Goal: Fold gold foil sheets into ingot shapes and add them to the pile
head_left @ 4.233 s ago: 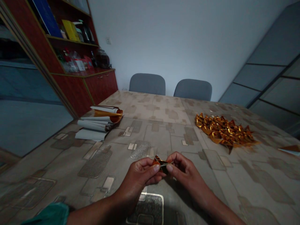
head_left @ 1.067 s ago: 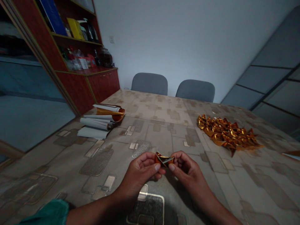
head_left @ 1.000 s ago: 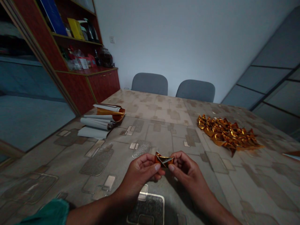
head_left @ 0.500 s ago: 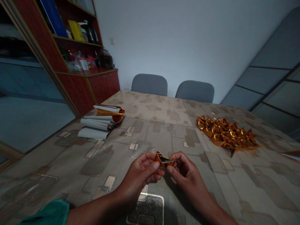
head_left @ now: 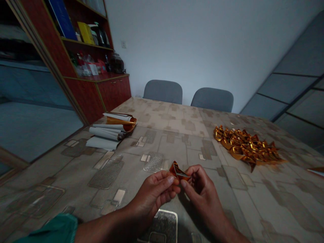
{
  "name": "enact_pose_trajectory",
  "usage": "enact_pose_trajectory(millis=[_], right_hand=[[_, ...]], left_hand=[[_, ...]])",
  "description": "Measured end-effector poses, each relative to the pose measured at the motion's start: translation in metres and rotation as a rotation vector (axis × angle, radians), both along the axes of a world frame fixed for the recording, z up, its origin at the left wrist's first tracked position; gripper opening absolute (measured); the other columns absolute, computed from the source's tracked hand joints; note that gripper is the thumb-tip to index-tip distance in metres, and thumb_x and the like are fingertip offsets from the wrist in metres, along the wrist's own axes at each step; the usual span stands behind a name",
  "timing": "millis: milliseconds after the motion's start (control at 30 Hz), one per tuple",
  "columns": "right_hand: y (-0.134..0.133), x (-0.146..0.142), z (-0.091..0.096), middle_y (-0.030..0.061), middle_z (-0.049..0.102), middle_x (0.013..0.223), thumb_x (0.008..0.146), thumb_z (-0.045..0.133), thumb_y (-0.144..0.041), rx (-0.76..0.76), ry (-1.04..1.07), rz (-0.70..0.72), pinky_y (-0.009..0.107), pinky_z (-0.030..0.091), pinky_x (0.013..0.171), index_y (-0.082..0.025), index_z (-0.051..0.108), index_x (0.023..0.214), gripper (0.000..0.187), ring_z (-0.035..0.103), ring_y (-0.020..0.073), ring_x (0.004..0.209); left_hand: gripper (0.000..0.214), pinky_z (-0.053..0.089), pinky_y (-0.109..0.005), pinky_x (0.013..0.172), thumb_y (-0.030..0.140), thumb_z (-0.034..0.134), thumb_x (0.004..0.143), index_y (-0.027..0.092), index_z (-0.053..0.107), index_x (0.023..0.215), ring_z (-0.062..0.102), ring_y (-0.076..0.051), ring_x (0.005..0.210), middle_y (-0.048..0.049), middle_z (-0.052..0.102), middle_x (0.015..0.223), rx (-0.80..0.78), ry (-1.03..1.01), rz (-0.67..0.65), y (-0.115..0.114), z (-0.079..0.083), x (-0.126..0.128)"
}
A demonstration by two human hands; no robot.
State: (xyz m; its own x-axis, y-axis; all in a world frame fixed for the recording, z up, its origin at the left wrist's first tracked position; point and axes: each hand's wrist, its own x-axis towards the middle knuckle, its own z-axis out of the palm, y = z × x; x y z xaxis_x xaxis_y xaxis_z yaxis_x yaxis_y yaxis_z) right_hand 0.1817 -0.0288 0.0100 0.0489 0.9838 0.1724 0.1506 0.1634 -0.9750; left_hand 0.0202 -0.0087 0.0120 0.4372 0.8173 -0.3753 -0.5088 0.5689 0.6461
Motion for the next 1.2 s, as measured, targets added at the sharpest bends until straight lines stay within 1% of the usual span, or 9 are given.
enact_pose_trajectory(millis=[167, 367, 567, 733, 800, 933, 1033, 1133, 1200], right_hand=[[-0.002, -0.0015, 0.0002, -0.0023, 0.055, 0.075, 0.086, 0.066, -0.027, 0.043, -0.051, 0.003, 0.028, 0.041, 0.062, -0.024, 0.054, 0.083, 0.013, 0.051, 0.016, 0.068], [-0.0018, -0.0026, -0.0014, -0.0035, 0.055, 0.074, 0.089, 0.066, -0.034, -0.053, 0.07, 0.045, 0.026, 0.039, 0.057, -0.024, 0.052, 0.086, 0.018, 0.052, 0.0148, 0.065], [-0.0008, -0.0035, -0.0029, -0.002, 0.058, 0.075, 0.087, 0.068, -0.033, -0.035, 0.032, 0.045, 0.029, 0.041, 0.061, -0.023, 0.055, 0.087, 0.017, 0.053, 0.0162, 0.067], [-0.0019, -0.0004, 0.0027, -0.0006, 0.059, 0.081, 0.089, 0.068, -0.039, -0.049, 0.113, 0.096, 0.029, 0.042, 0.063, -0.024, 0.058, 0.093, 0.018, 0.055, 0.0167, 0.072], [-0.0015, 0.0018, 0.0047, -0.0009, 0.057, 0.078, 0.091, 0.066, -0.043, -0.057, 0.133, 0.084, 0.028, 0.041, 0.061, -0.023, 0.058, 0.09, 0.021, 0.052, 0.016, 0.069], [0.0009, 0.0052, 0.0047, -0.0015, 0.053, 0.071, 0.091, 0.065, -0.047, -0.079, 0.079, 0.054, 0.028, 0.037, 0.058, -0.021, 0.058, 0.078, 0.03, 0.046, 0.0152, 0.064], [0.0022, 0.0055, 0.0025, -0.0022, 0.05, 0.068, 0.091, 0.064, -0.048, -0.094, 0.058, 0.048, 0.027, 0.035, 0.056, -0.021, 0.056, 0.074, 0.033, 0.043, 0.0147, 0.062], [0.0015, 0.0047, 0.0009, -0.0025, 0.051, 0.069, 0.093, 0.062, -0.046, -0.079, 0.059, 0.061, 0.027, 0.036, 0.056, -0.021, 0.057, 0.075, 0.031, 0.044, 0.0147, 0.062], [0.0004, 0.0036, 0.0008, -0.0017, 0.054, 0.073, 0.094, 0.061, -0.043, -0.06, 0.053, 0.081, 0.028, 0.038, 0.059, -0.022, 0.059, 0.082, 0.024, 0.048, 0.0154, 0.066]], left_hand=[[0.031, 0.053, -0.019, 0.07, 0.029, 0.09, 0.071, 0.013, 0.068, 0.086, 0.069, -0.009, 0.07, -0.0021, 0.074, 0.081, 0.022, 0.001, 0.003, -0.0006, -0.0004, -0.0005], [0.039, 0.051, -0.02, 0.065, 0.032, 0.091, 0.068, 0.013, 0.066, 0.091, 0.066, -0.008, 0.064, -0.0015, 0.073, 0.079, 0.059, 0.069, 0.002, 0.0009, -0.0007, -0.0002], [0.039, 0.05, -0.02, 0.065, 0.034, 0.092, 0.067, 0.014, 0.066, 0.088, 0.064, -0.009, 0.065, -0.0003, 0.071, 0.073, 0.073, 0.097, 0.017, 0.003, 0.0013, -0.0001], [0.038, 0.05, -0.02, 0.066, 0.033, 0.092, 0.066, 0.015, 0.067, 0.087, 0.064, -0.008, 0.065, 0.0009, 0.071, 0.074, 0.074, 0.1, 0.036, 0.0021, 0.0005, -0.001], [0.038, 0.05, -0.02, 0.065, 0.034, 0.093, 0.065, 0.015, 0.066, 0.086, 0.064, -0.009, 0.065, 0.0016, 0.071, 0.073, 0.084, 0.112, 0.046, 0.0019, 0.0007, -0.0011], [0.04, 0.051, -0.021, 0.066, 0.035, 0.094, 0.063, 0.016, 0.064, 0.082, 0.066, -0.01, 0.066, 0.0015, 0.071, 0.074, 0.086, 0.128, 0.064, 0.0017, 0.0006, -0.0005], [0.041, 0.051, -0.02, 0.067, 0.035, 0.094, 0.063, 0.016, 0.063, 0.081, 0.067, -0.01, 0.068, 0.0017, 0.071, 0.073, 0.081, 0.128, 0.062, 0.0011, -0.0011, -0.0005], [0.038, 0.052, -0.02, 0.068, 0.034, 0.092, 0.067, 0.016, 0.063, 0.084, 0.068, -0.01, 0.069, 0.0009, 0.072, 0.075, 0.094, 0.111, 0.06, 0.0008, -0.0025, -0.0012], [0.037, 0.052, -0.019, 0.067, 0.033, 0.091, 0.068, 0.016, 0.063, 0.086, 0.069, -0.009, 0.069, 0.0007, 0.072, 0.076, 0.095, 0.1, 0.065, 0.0008, -0.0022, -0.0016]])
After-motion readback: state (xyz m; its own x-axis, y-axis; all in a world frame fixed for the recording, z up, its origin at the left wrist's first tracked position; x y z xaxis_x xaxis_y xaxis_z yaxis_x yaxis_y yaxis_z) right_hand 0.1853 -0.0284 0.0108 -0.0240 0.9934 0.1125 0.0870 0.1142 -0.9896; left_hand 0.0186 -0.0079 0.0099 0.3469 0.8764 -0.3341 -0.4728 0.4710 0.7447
